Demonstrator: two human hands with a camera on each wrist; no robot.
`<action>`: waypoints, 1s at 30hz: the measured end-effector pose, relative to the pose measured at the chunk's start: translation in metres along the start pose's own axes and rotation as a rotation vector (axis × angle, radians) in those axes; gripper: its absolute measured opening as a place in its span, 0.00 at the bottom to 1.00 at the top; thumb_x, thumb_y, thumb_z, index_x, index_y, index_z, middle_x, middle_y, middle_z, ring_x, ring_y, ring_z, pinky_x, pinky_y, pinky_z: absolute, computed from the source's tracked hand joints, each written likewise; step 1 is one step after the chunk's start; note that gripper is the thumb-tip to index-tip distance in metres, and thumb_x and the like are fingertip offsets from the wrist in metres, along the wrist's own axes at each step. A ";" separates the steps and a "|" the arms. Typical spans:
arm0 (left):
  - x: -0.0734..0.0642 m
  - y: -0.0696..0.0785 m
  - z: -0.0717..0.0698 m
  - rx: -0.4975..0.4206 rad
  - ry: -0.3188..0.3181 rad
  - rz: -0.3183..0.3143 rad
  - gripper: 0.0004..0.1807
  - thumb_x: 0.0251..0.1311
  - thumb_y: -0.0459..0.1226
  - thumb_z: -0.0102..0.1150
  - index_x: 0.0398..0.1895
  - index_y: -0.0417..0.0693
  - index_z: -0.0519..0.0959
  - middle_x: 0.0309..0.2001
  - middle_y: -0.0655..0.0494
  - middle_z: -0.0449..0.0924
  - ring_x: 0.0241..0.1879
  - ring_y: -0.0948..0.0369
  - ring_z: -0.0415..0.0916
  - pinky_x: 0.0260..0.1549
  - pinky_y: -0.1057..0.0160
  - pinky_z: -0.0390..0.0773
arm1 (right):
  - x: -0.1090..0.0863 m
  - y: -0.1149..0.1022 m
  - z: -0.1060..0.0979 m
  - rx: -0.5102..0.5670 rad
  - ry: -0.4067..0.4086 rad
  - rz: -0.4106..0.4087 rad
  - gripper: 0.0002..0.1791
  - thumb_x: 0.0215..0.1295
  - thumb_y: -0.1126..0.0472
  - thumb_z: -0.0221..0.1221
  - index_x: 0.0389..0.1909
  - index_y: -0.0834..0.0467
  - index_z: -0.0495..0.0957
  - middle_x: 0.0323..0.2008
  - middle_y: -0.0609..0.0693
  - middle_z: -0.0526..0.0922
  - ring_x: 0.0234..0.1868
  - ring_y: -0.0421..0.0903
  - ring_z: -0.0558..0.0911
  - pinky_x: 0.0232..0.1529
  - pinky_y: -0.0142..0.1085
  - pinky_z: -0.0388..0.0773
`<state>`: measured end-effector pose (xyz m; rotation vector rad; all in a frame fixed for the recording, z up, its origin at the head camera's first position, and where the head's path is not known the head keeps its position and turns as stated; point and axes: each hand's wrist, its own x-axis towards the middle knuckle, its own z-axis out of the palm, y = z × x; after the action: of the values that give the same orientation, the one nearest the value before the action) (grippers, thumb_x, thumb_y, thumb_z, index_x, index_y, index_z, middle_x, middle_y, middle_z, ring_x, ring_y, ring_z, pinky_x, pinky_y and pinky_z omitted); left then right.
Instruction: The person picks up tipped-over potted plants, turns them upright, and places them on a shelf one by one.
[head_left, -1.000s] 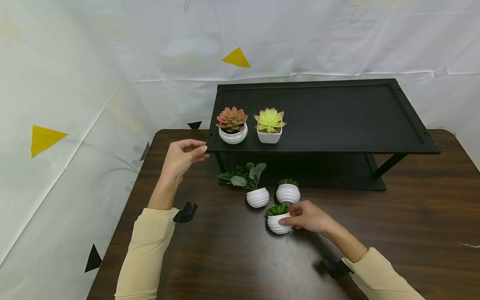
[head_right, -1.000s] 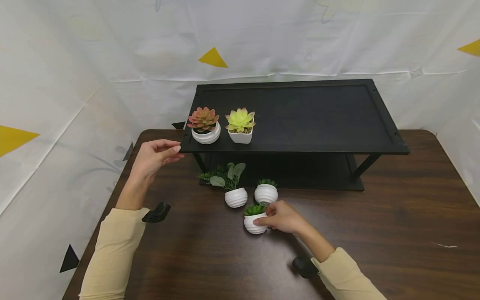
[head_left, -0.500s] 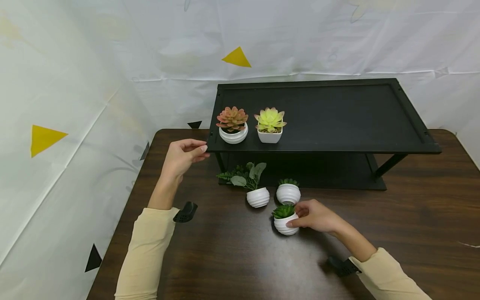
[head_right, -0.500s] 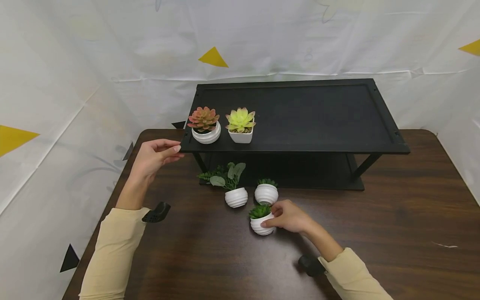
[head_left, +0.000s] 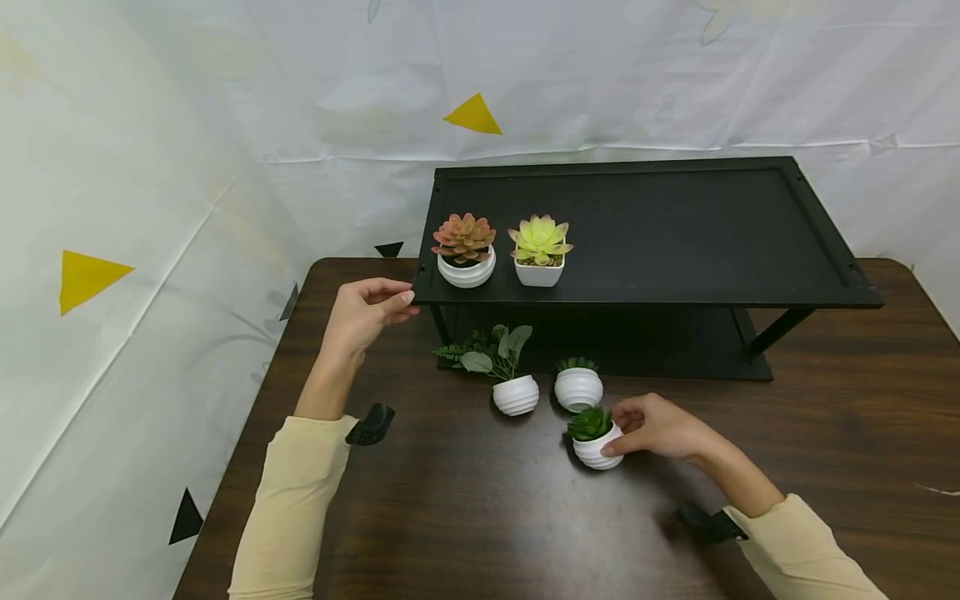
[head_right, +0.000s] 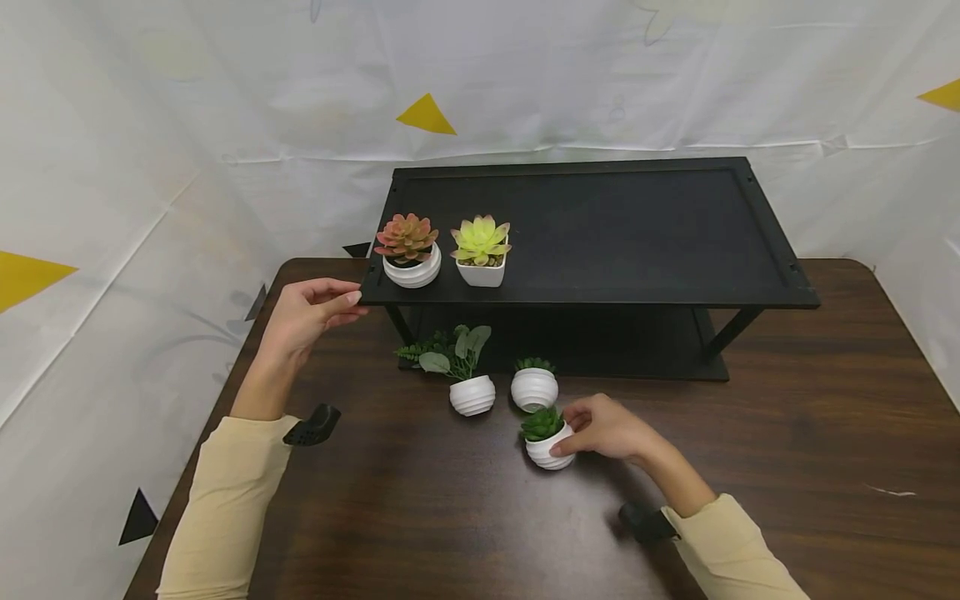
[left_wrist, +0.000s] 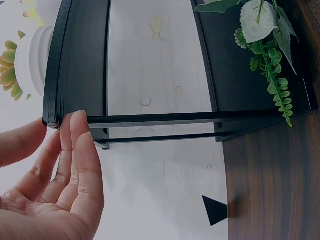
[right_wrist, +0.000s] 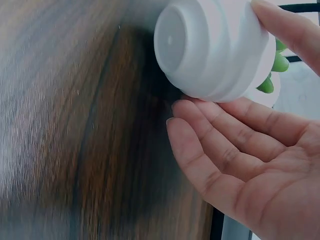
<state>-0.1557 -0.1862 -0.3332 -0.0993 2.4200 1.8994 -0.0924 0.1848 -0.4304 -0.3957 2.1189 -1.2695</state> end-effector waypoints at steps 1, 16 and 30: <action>0.000 0.000 0.000 -0.002 0.000 -0.001 0.14 0.59 0.30 0.56 0.45 0.27 0.76 0.37 0.43 0.78 0.30 0.61 0.81 0.38 0.64 0.80 | -0.001 0.001 -0.002 -0.002 0.002 0.008 0.26 0.49 0.60 0.68 0.43 0.74 0.73 0.36 0.55 0.78 0.38 0.48 0.78 0.35 0.36 0.77; -0.001 0.000 -0.001 0.015 -0.003 -0.003 0.14 0.60 0.31 0.56 0.45 0.28 0.76 0.36 0.43 0.78 0.32 0.58 0.81 0.38 0.65 0.80 | -0.025 0.013 -0.036 -0.109 0.064 0.071 0.32 0.50 0.59 0.67 0.49 0.77 0.69 0.43 0.63 0.76 0.44 0.55 0.76 0.41 0.42 0.77; -0.001 0.001 -0.001 0.015 -0.004 -0.016 0.14 0.60 0.31 0.56 0.46 0.28 0.76 0.37 0.43 0.78 0.33 0.57 0.81 0.39 0.64 0.79 | -0.031 0.022 -0.046 -0.081 0.147 0.100 0.35 0.51 0.59 0.67 0.53 0.78 0.65 0.47 0.66 0.73 0.47 0.58 0.74 0.44 0.43 0.75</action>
<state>-0.1553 -0.1864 -0.3316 -0.1132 2.4233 1.8729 -0.0975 0.2441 -0.4226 -0.2338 2.2891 -1.1904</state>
